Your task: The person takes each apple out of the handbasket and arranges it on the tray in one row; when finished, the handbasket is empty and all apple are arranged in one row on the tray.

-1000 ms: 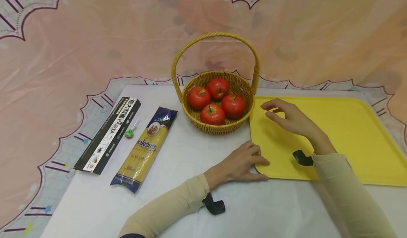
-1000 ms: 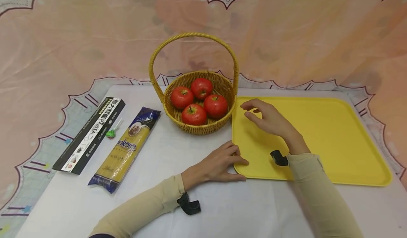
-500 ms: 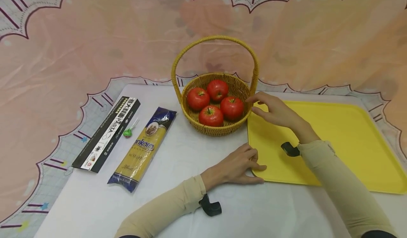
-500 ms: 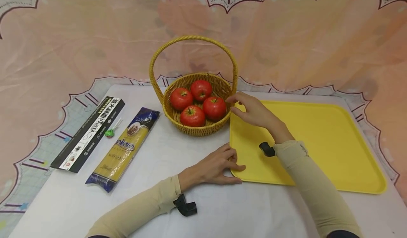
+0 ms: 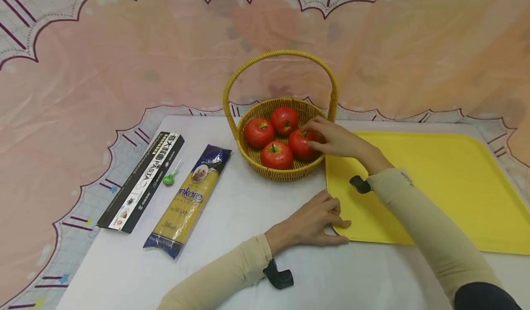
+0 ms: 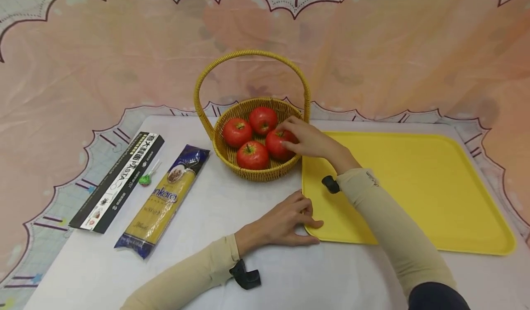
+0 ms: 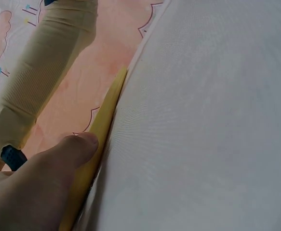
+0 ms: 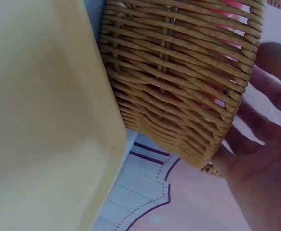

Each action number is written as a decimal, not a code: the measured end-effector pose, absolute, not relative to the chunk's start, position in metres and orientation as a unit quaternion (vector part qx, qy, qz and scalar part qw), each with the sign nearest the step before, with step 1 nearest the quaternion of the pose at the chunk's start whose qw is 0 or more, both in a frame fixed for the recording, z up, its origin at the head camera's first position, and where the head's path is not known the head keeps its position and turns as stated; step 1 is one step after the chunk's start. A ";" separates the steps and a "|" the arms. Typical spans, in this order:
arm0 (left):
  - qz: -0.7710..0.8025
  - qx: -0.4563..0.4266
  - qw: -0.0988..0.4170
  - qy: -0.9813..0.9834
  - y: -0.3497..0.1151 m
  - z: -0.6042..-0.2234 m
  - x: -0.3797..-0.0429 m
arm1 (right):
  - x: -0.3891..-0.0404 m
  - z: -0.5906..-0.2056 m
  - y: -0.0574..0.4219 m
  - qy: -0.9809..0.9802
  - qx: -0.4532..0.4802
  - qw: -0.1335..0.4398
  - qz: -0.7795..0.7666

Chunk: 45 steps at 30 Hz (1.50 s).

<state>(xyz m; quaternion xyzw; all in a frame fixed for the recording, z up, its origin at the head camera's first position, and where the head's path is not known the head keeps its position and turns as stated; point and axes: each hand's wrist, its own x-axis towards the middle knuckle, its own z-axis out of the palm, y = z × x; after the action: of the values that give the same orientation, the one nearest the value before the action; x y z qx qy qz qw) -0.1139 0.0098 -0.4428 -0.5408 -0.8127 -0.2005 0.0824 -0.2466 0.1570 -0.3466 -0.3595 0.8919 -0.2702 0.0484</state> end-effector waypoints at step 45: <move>-0.134 -0.582 0.050 -0.800 0.009 -0.444 -0.107 | -0.231 -0.358 0.154 0.891 -0.358 0.012 -0.280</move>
<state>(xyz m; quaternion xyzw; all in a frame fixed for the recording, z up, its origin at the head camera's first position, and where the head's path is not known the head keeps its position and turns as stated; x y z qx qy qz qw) -0.1072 0.0088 -0.4437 -0.5823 -0.8003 -0.1339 0.0504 -0.2309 0.1541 -0.3578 -0.3582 0.8906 -0.2801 0.0119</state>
